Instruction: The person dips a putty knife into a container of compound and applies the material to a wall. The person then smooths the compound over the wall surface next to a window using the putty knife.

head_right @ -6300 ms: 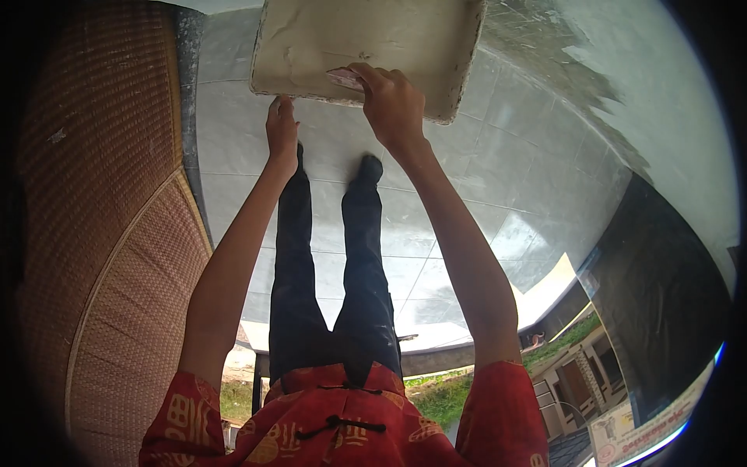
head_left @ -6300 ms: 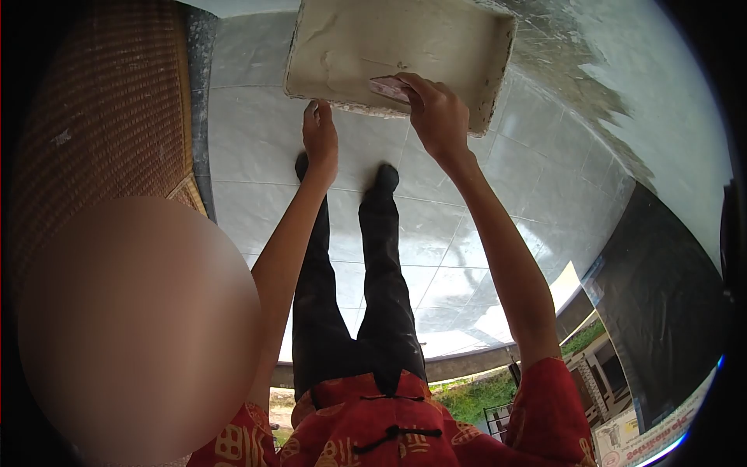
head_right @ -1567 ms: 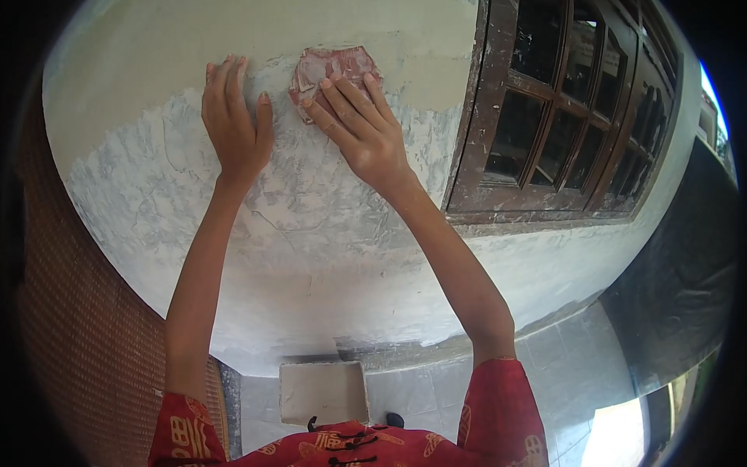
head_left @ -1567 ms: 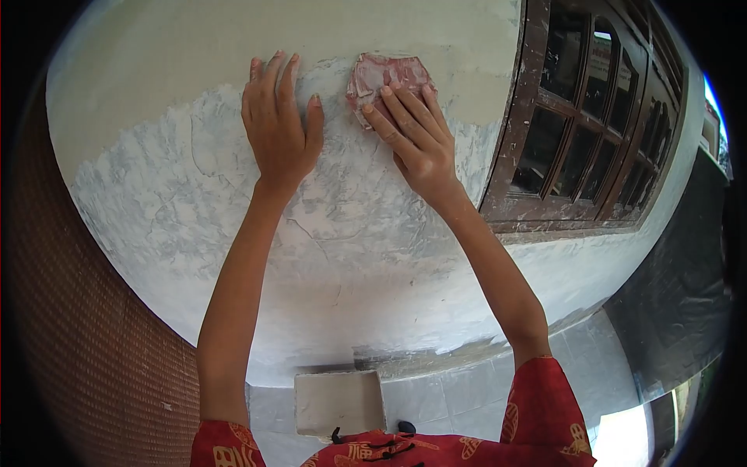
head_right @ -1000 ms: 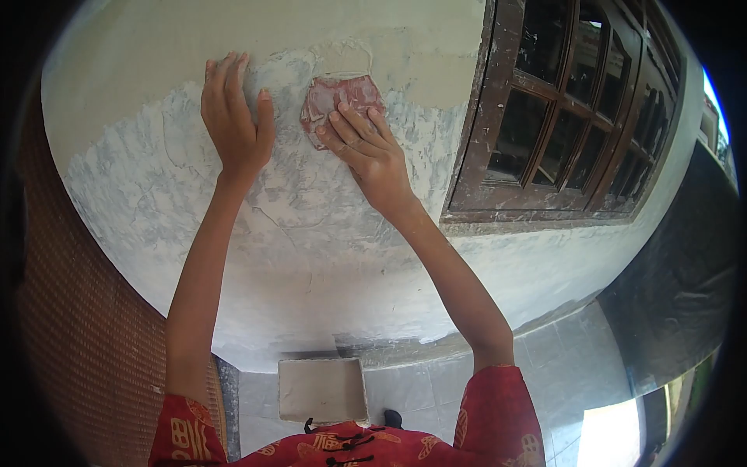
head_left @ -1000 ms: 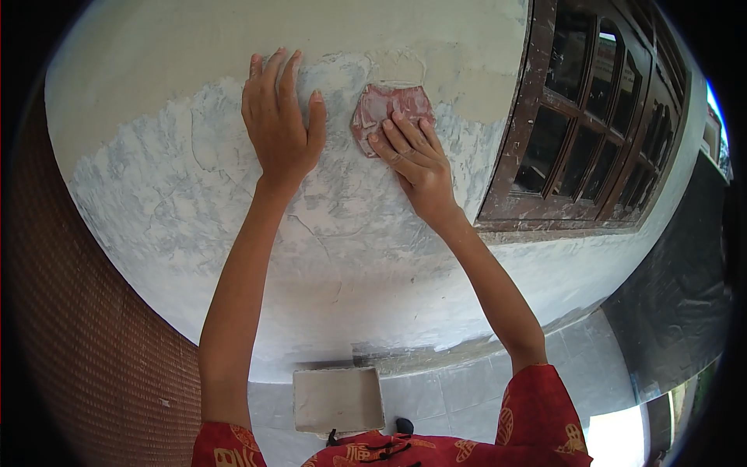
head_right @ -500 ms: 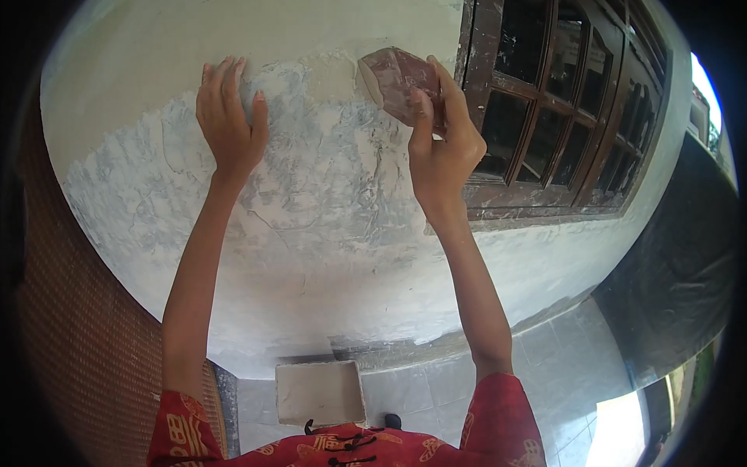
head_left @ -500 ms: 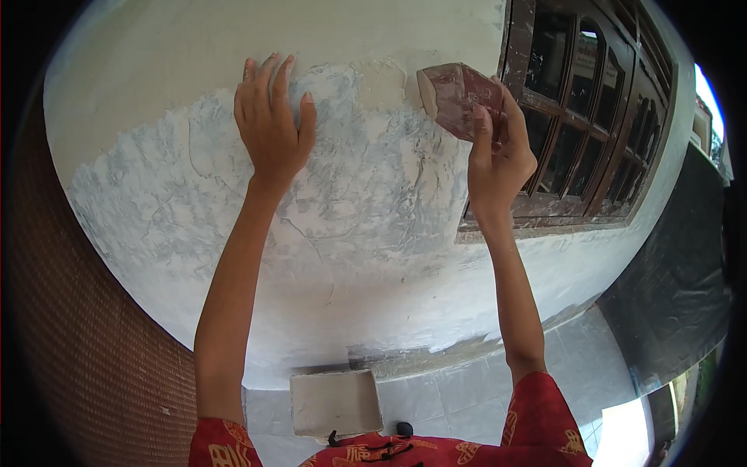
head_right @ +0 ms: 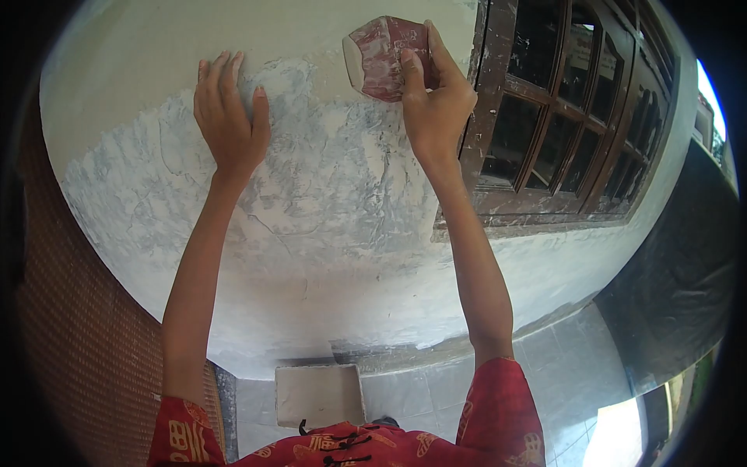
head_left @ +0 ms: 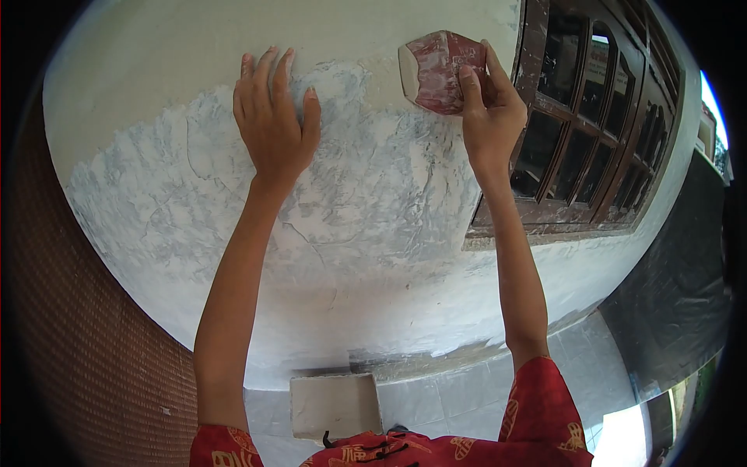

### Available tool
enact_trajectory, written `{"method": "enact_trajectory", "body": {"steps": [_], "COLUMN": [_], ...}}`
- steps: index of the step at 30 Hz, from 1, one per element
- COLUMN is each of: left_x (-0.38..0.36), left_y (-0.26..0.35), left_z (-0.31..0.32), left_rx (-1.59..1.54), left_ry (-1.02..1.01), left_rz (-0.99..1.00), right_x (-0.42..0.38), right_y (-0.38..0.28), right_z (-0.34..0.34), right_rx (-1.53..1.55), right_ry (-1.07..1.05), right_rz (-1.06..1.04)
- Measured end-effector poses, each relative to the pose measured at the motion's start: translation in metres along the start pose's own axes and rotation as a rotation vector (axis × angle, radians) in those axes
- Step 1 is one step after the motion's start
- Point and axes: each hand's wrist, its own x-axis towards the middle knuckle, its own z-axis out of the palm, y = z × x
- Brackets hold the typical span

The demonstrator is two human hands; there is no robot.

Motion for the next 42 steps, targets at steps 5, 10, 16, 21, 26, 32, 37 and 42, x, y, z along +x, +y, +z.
{"method": "enact_trajectory", "body": {"steps": [5, 10, 16, 21, 26, 32, 37, 42], "left_x": [-0.001, -0.003, -0.002, 0.0, -0.001, -0.002, -0.003, -0.003], "left_y": [-0.001, 0.0, -0.003, 0.0, -0.003, 0.001, -0.002, -0.003], "left_z": [0.002, 0.002, 0.002, 0.0, 0.002, 0.0, 0.003, 0.001], "left_rx": [0.015, 0.028, 0.001, 0.02, -0.008, 0.004, -0.013, -0.002], "left_ry": [0.006, 0.011, 0.027, 0.005, 0.045, 0.001, 0.046, 0.055], "left_rz": [-0.001, -0.002, -0.008, -0.033, -0.031, -0.029, -0.035, -0.034], "right_x": [0.011, 0.009, -0.005, 0.008, -0.008, 0.01, -0.006, 0.0], "right_y": [0.017, -0.001, -0.008, -0.003, -0.018, 0.001, -0.016, 0.003], "right_z": [-0.015, -0.011, 0.015, -0.011, 0.024, -0.01, 0.028, -0.001], "right_rx": [-0.113, 0.149, 0.013, 0.211, 0.093, 0.13, 0.194, 0.08], "right_ry": [0.168, 0.146, 0.047, 0.226, 0.005, 0.244, 0.003, 0.161], "right_rz": [-0.042, 0.05, -0.001, 0.1, 0.016, 0.083, 0.043, 0.141]}}
